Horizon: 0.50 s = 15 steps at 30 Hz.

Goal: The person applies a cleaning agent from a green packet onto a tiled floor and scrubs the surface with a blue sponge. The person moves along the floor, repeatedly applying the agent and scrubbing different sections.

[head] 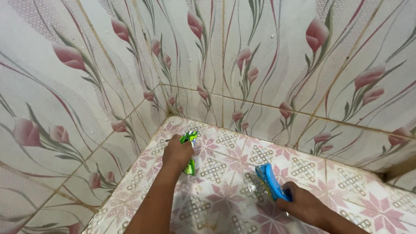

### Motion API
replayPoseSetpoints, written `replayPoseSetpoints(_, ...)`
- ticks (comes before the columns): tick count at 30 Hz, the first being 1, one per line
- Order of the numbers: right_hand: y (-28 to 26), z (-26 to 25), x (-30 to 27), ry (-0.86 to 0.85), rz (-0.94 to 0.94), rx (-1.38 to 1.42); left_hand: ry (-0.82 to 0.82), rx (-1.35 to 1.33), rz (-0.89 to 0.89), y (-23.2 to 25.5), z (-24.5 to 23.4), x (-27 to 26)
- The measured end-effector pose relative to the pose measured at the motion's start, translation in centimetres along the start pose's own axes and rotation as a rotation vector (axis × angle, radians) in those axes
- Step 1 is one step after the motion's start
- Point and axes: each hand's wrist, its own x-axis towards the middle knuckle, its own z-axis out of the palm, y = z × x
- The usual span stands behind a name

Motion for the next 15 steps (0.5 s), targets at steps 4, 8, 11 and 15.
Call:
replayPoseSetpoints(4,-2.9,-0.4,-1.0,-0.007,0.033,0.103,0.047,0.015,-0.012,-0.9,-0.1,1.1)
replayPoseSetpoints(8,-5.3,-1.2,-0.9,0.015,-0.036,-0.066,0.021,-0.222,-0.01,-0.5,-1.4,0.7)
replayPoseSetpoints(11,-11.1,-3.3,-3.7,-0.026,0.057,0.002,-0.054,-0.5,-0.033,0.5,-2.7,-0.3)
replayPoseSetpoints(15,-16.1,-4.4,-5.2,-0.104,0.151,0.445,-0.059,-0.355,-0.038,0.0,-3.0,0.8)
